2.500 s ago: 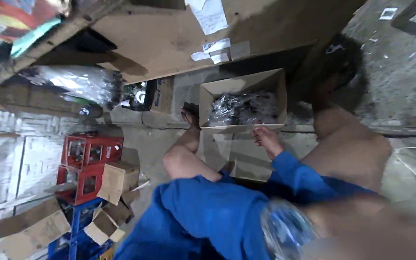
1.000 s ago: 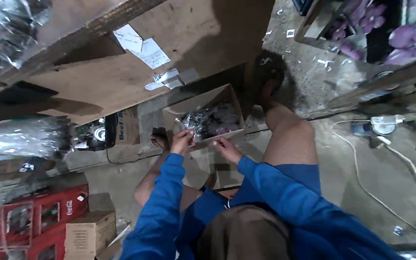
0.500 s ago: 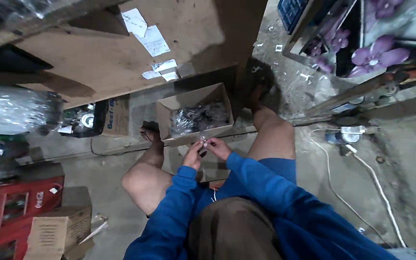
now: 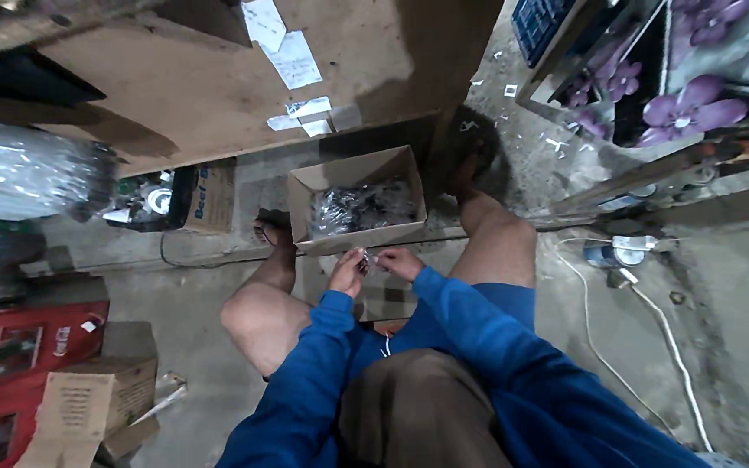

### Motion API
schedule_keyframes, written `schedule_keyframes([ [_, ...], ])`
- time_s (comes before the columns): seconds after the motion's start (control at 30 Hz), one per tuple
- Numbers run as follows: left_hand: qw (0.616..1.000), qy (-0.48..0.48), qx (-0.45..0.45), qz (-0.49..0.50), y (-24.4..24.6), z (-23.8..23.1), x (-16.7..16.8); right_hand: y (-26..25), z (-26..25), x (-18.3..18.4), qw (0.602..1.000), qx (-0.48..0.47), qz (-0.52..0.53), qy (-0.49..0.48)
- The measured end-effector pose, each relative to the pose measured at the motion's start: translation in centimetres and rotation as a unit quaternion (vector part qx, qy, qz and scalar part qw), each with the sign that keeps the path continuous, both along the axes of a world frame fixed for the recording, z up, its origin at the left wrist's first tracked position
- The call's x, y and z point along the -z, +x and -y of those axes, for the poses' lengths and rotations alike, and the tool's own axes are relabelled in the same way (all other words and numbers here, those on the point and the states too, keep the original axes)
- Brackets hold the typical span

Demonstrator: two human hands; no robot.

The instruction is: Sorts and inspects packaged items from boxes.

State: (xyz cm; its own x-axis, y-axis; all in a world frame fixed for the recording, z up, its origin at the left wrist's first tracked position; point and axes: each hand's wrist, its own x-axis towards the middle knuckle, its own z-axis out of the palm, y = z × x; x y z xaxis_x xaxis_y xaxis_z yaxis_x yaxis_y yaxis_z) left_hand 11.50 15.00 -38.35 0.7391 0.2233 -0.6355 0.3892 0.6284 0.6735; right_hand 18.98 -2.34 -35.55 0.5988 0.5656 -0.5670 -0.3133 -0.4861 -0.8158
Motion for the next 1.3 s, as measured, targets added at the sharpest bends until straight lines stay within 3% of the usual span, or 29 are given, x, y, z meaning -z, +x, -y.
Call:
schedule_keyframes([
  [0.17,0.999,-0.027,-0.044,0.01,0.0,0.3,0.0,0.1,0.0,-0.3,0.999,0.034,-0.003,0.006],
  [0.33,0.994,-0.063,-0.087,0.01,0.3,0.4,-0.3,0.1,0.1,-0.1,0.988,0.121,0.047,0.078],
  [0.4,0.991,-0.077,-0.106,0.014,0.2,0.2,-0.2,0.3,0.2,-0.4,0.975,0.194,0.005,0.112],
  [0.5,0.99,-0.077,-0.112,0.023,0.2,-0.1,-0.2,0.8,0.2,-0.5,0.922,0.327,-0.141,0.154],
  [0.57,0.994,-0.051,-0.095,0.027,0.2,-0.2,-0.3,1.0,0.4,-0.6,0.893,0.347,-0.236,0.161],
  [0.63,0.997,-0.009,-0.077,0.025,0.3,0.0,-0.6,0.9,0.4,-0.5,0.889,0.322,-0.269,0.181],
  [0.73,0.997,0.04,-0.063,0.017,0.4,0.2,-0.9,0.5,0.3,-0.4,0.921,0.26,-0.202,0.207],
  [0.93,0.995,0.05,-0.09,-0.006,0.3,-0.3,-0.4,0.6,0.7,-0.5,0.948,0.247,-0.091,0.177],
  [1.1,0.989,0.017,-0.141,-0.041,0.4,-1.1,0.0,0.9,1.2,-0.2,0.986,0.1,0.045,0.126],
  [1.2,0.988,0.02,-0.148,-0.042,0.4,-1.4,-0.3,0.7,1.0,0.0,0.993,0.073,0.029,0.087],
  [1.3,0.988,0.028,-0.148,-0.03,0.5,-1.4,-0.4,0.6,0.7,-0.4,0.989,0.123,-0.01,0.086],
])
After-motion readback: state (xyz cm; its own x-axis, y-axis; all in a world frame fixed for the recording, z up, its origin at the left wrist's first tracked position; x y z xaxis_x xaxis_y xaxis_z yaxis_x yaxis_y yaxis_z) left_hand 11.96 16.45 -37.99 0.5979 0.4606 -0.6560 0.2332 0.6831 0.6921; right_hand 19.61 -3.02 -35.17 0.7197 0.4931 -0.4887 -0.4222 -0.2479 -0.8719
